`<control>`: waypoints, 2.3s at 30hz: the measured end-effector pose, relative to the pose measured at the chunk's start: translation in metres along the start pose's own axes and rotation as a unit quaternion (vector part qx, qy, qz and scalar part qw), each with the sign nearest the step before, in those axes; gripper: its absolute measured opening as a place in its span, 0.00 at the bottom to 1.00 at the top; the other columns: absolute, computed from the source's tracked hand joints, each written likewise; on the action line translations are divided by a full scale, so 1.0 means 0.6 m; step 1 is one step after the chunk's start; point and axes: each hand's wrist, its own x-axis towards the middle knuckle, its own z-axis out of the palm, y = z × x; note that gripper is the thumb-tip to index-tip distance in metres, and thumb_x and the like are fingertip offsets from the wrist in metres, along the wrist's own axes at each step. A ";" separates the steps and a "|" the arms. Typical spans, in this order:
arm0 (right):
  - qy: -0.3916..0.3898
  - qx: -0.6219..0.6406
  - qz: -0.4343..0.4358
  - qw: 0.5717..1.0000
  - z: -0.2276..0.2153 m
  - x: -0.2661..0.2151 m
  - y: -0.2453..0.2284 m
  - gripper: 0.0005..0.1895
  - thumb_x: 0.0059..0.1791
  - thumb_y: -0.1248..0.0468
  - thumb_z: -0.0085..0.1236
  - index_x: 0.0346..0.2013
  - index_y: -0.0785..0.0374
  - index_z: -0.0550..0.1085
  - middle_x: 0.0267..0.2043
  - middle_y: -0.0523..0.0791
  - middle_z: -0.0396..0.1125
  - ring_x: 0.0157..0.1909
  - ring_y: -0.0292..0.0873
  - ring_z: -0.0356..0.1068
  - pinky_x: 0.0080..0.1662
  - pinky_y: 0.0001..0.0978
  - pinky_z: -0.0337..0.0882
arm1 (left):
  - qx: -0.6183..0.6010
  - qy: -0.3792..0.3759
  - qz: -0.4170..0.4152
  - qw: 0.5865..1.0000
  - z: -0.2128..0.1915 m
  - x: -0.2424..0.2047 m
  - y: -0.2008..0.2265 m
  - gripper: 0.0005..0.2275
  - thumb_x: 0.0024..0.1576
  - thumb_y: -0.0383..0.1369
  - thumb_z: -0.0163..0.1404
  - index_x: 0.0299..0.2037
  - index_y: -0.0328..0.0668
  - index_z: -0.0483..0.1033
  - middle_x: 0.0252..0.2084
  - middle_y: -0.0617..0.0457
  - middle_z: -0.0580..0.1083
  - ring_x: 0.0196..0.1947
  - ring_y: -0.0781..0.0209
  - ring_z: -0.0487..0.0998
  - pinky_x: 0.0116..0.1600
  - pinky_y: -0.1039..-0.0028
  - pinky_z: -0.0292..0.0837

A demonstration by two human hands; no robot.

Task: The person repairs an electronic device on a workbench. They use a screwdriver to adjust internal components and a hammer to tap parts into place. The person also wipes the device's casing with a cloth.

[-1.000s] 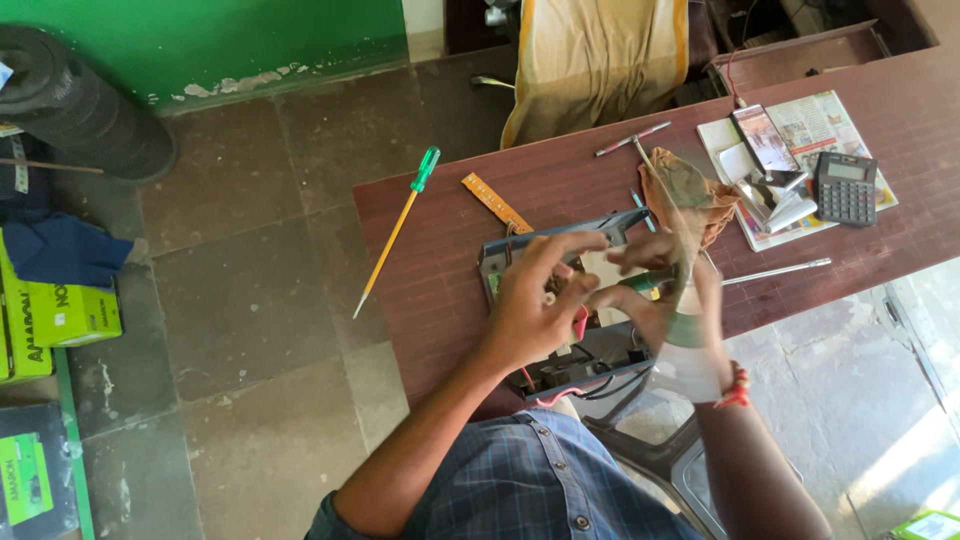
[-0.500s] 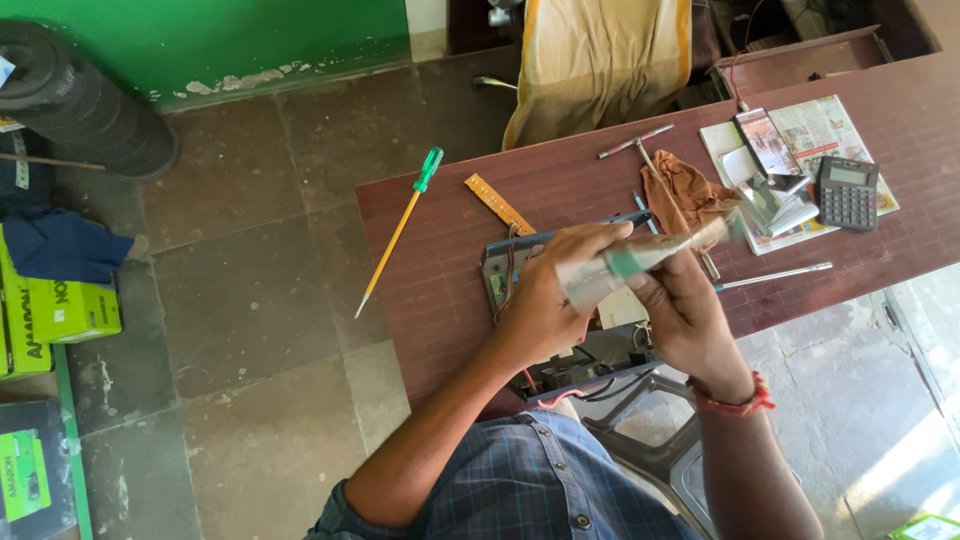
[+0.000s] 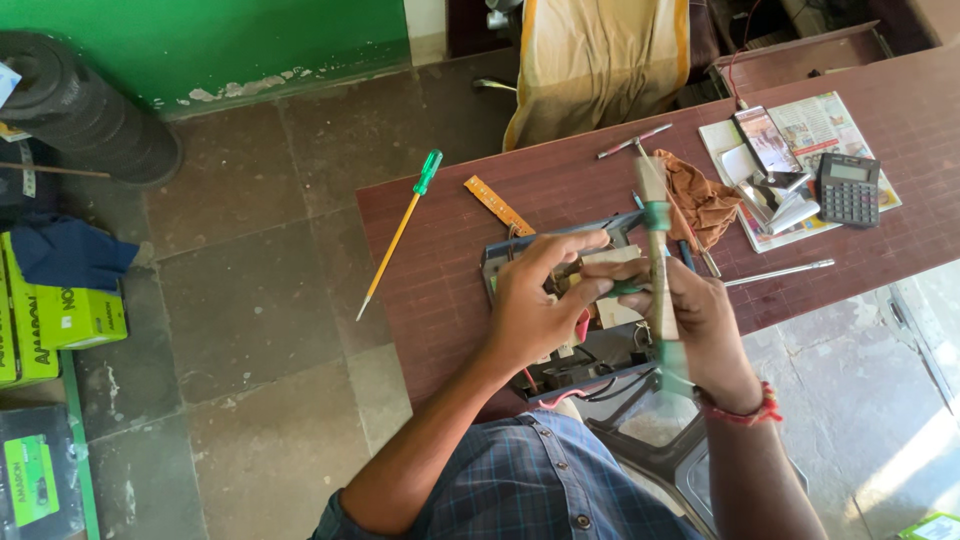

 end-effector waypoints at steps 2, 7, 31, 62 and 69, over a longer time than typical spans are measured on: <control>0.050 0.065 0.002 0.997 0.014 -0.002 0.005 0.12 0.49 0.72 0.64 0.46 0.66 0.75 0.46 0.48 0.78 0.46 0.40 0.78 0.47 0.29 0.77 | 0.000 -0.033 -0.041 0.999 -0.006 -0.007 -0.001 0.17 0.56 0.26 0.59 0.56 0.38 0.77 0.46 0.46 0.79 0.45 0.57 0.82 0.53 0.70 0.76; 0.111 0.019 -0.024 0.993 0.056 0.017 0.011 0.28 0.33 0.69 0.79 0.35 0.66 0.65 0.43 0.46 0.66 0.51 0.41 0.75 0.45 0.32 0.76 | -0.074 -0.081 -0.018 0.994 -0.032 -0.016 0.012 0.23 0.55 0.22 0.46 0.63 0.37 0.73 0.57 0.43 0.77 0.58 0.54 0.78 0.67 0.65 0.72; -0.084 0.144 -0.023 0.986 0.029 0.012 -0.024 0.24 0.54 0.75 0.47 0.65 0.69 0.59 0.58 0.51 0.70 0.62 0.43 0.71 0.61 0.35 0.71 | 0.092 -0.132 0.058 0.985 -0.021 -0.006 0.029 0.36 0.61 0.21 0.49 0.79 0.39 0.43 0.76 0.36 0.60 0.75 0.39 0.62 0.76 0.56 0.60; -0.054 0.035 -0.067 0.996 0.037 0.002 0.026 0.24 0.53 0.68 0.53 0.63 0.68 0.60 0.58 0.51 0.62 0.55 0.48 0.69 0.52 0.42 0.72 | -0.024 -0.073 0.052 0.996 -0.014 -0.015 0.084 0.24 0.69 0.45 0.43 0.68 0.36 0.67 0.70 0.42 0.69 0.75 0.48 0.66 0.84 0.55 0.44; -0.180 -0.176 -0.020 0.967 -0.009 -0.007 0.116 0.18 0.48 0.63 0.60 0.52 0.61 0.73 0.55 0.52 0.69 0.59 0.59 0.69 0.56 0.47 0.68 | -0.248 -0.046 -0.135 0.958 0.027 -0.028 0.061 0.30 0.70 0.54 0.27 0.53 0.34 0.75 0.52 0.45 0.80 0.32 0.68 0.65 0.39 0.73 0.59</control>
